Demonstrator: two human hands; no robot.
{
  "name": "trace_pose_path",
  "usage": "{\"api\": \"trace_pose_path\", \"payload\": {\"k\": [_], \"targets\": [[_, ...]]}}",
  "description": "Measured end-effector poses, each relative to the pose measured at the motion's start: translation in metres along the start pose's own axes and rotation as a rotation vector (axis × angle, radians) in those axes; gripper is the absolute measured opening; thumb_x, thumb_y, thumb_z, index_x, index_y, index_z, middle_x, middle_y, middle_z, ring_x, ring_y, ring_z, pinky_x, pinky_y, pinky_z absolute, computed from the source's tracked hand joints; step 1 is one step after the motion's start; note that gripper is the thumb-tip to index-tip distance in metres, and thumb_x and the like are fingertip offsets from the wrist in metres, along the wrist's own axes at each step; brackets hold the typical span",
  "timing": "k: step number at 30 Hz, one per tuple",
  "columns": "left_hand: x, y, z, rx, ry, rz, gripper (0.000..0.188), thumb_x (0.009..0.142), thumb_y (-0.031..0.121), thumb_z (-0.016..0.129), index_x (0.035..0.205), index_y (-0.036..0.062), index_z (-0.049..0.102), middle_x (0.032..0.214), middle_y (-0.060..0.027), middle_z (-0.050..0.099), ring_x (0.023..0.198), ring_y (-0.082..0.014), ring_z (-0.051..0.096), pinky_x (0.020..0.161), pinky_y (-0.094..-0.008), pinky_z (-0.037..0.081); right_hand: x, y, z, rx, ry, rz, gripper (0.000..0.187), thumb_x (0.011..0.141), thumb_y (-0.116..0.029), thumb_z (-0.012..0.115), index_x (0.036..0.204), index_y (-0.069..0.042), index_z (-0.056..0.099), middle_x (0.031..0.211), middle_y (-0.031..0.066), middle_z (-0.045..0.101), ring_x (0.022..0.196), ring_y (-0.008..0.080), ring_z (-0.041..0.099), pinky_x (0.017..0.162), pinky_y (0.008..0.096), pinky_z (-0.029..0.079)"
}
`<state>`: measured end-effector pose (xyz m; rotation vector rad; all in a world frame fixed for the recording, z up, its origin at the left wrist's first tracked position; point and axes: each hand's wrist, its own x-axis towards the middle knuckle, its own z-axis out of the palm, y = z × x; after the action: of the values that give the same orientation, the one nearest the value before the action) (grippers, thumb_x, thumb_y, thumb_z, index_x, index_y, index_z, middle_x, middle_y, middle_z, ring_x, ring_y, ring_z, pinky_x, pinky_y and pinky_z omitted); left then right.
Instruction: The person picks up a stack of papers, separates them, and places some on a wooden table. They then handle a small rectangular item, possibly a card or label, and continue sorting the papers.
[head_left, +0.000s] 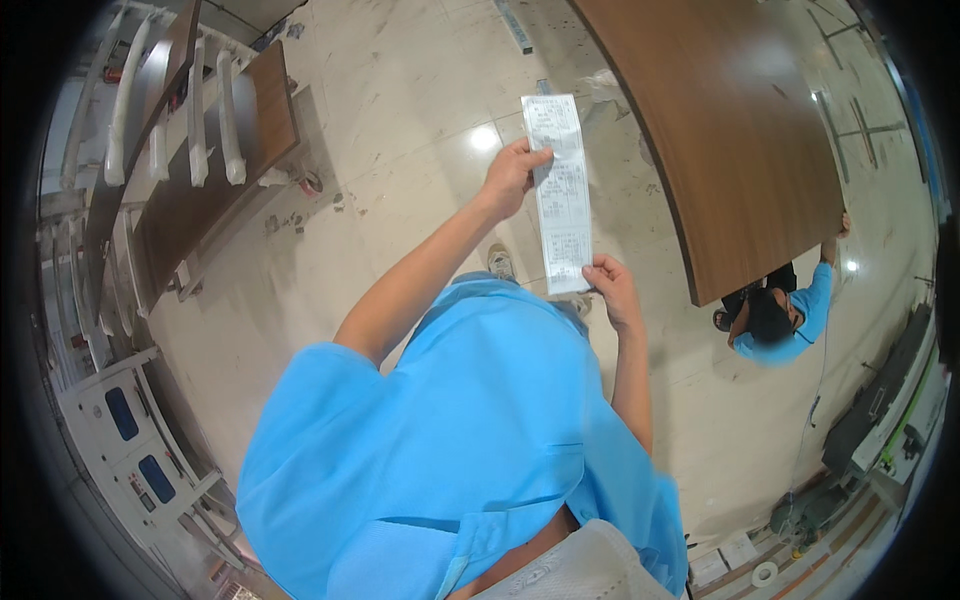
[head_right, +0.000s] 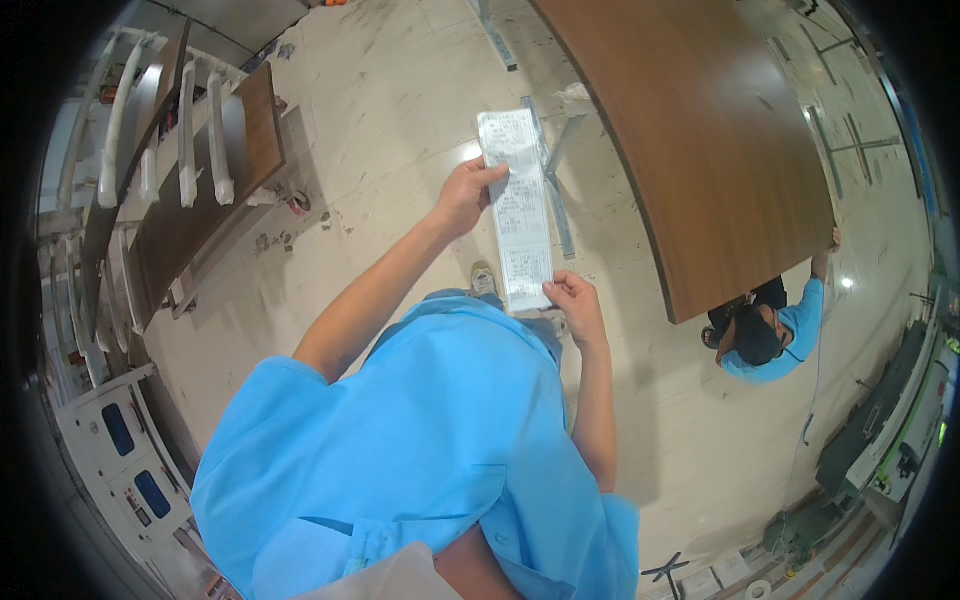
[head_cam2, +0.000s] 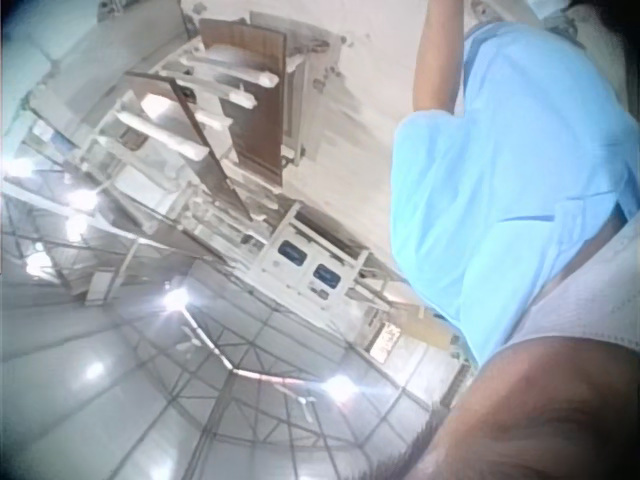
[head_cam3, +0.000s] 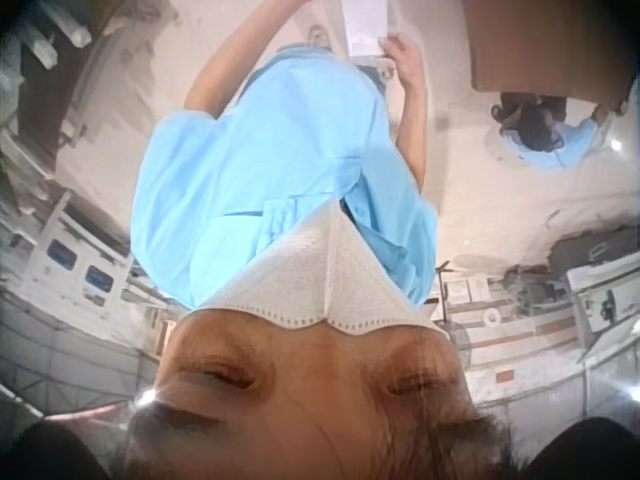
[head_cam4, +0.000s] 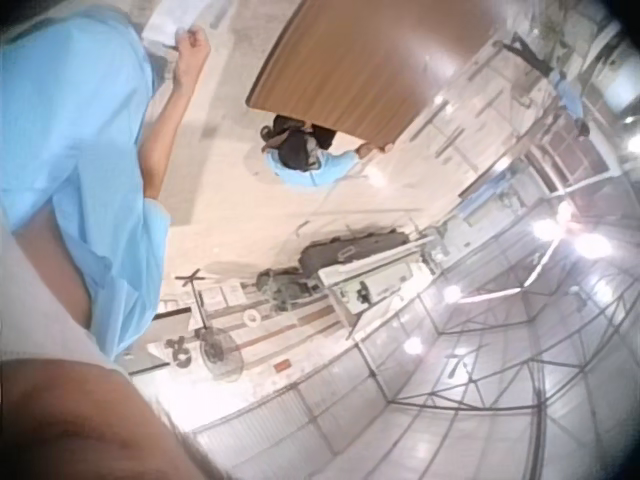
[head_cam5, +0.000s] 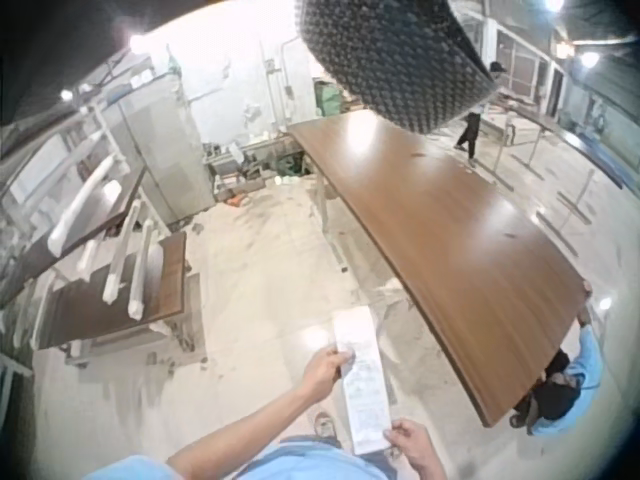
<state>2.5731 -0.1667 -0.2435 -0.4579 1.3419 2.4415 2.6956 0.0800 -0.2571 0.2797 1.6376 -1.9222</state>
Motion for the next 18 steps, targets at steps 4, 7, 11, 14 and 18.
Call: {"api": "trace_pose_path", "payload": {"k": [4,7,11,14,18], "targets": [[0.015,0.045,-0.045,-0.024,0.013,0.072,0.021,0.097,0.013,0.060,0.113,0.0022,0.064,0.108,-0.0081,0.070,0.097,-0.0176,0.067,0.088,-0.0342,0.053,0.045,-0.024,0.038,-0.035,-0.065,-0.011,0.021,0.094,-0.014,0.065,0.107,0.003,0.065,0.091,0.0083,0.072,0.078,0.0122,0.066,0.070,0.0275,0.055],[0.025,0.077,-0.069,-0.043,0.043,0.112,0.021,0.096,0.012,0.060,0.113,0.0006,0.064,0.107,-0.0092,0.070,0.097,-0.0176,0.067,0.089,-0.0341,0.053,0.075,-0.046,0.061,-0.041,-0.125,-0.006,0.022,0.094,-0.018,0.066,0.106,0.001,0.065,0.092,0.0062,0.071,0.081,0.0117,0.066,0.070,0.0289,0.055],[0.047,0.117,-0.106,-0.025,0.120,0.138,0.023,0.097,0.011,0.059,0.116,-0.0019,0.062,0.110,-0.0113,0.069,0.099,-0.0187,0.067,0.091,-0.0349,0.053,0.130,-0.071,0.093,-0.053,-0.200,0.023,0.021,0.094,-0.018,0.066,0.105,0.000,0.066,0.092,0.0068,0.071,0.081,0.0120,0.066,0.069,0.0286,0.054],[0.072,0.147,-0.133,-0.023,0.164,0.156,0.024,0.097,0.010,0.059,0.117,-0.0030,0.061,0.113,-0.0124,0.068,0.101,-0.0197,0.067,0.092,-0.0359,0.053,0.180,-0.089,0.109,-0.080,-0.261,0.047,0.021,0.094,-0.016,0.066,0.106,0.001,0.066,0.093,0.0079,0.071,0.080,0.0122,0.065,0.069,0.0284,0.054],[0.111,0.194,-0.164,-0.076,0.183,0.213,0.026,0.096,0.009,0.059,0.119,-0.0027,0.059,0.115,-0.0125,0.067,0.104,-0.0207,0.066,0.094,-0.0362,0.053,0.255,-0.118,0.132,-0.082,-0.342,0.069,0.021,0.093,-0.014,0.067,0.106,0.003,0.066,0.092,0.0081,0.071,0.080,0.0120,0.065,0.072,0.0273,0.054]]}}
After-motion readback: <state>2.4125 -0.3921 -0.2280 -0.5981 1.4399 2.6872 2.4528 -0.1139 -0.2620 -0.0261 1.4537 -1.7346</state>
